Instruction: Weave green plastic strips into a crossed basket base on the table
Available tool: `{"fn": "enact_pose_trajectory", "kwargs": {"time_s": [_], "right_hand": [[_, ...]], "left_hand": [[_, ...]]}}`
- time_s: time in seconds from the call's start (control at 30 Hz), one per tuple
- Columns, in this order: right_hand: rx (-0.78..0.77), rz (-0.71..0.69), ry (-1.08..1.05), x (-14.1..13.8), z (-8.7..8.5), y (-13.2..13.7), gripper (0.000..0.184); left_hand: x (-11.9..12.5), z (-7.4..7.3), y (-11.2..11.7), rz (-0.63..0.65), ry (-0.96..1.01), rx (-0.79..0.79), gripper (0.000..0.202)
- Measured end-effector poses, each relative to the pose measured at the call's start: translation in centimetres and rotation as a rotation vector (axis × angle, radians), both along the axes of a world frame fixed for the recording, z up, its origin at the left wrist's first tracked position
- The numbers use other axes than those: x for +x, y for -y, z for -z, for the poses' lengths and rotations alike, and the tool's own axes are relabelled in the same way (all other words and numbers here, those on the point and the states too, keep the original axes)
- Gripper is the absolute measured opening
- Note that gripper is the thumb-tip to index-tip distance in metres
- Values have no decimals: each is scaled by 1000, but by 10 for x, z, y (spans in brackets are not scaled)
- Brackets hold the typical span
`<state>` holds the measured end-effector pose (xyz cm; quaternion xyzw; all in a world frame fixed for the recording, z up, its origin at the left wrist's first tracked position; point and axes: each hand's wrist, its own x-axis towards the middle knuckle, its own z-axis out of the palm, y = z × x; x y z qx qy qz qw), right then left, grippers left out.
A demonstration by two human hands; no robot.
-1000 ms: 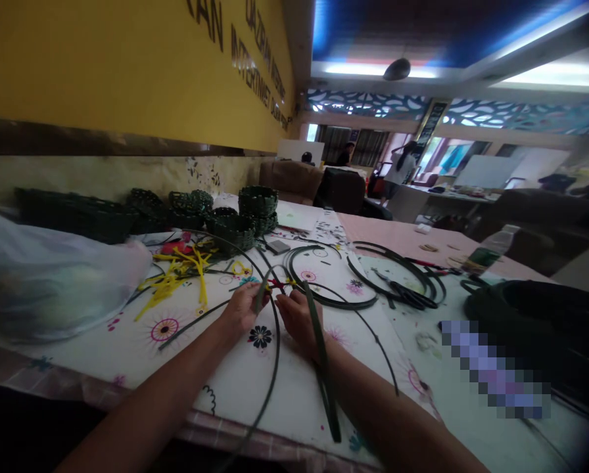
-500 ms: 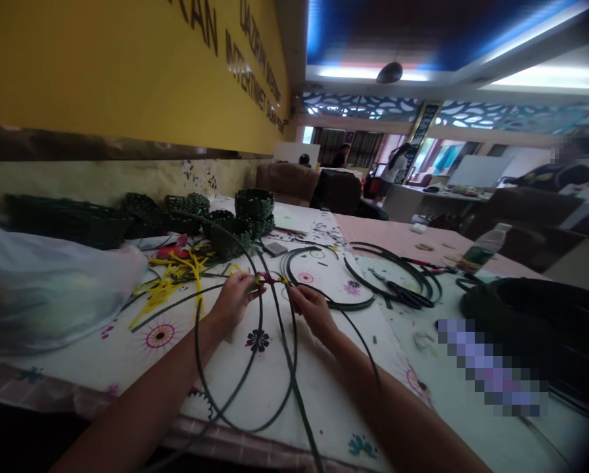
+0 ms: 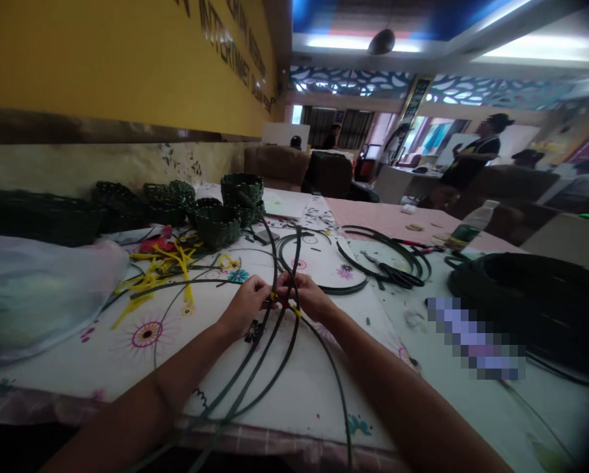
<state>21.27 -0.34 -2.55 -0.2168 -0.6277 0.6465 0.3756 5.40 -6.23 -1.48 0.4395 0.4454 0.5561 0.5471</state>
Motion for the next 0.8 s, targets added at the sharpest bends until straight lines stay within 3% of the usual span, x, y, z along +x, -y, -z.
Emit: {"fn": "enact_pose_trajectory", "kwargs": {"time_s": [0.27,0.57,0.8], "right_hand": [[121,-18,178,0,-3,0,31],[130,-4,169,-3,-5,4,27],[212,111,82,-10,1,10,27]], "left_hand": [[-3,5,1,-76,-53,12,20],[-7,7,-1,-70,-86,5,19],[-10,4,3,39,-72,-15,22]]}}
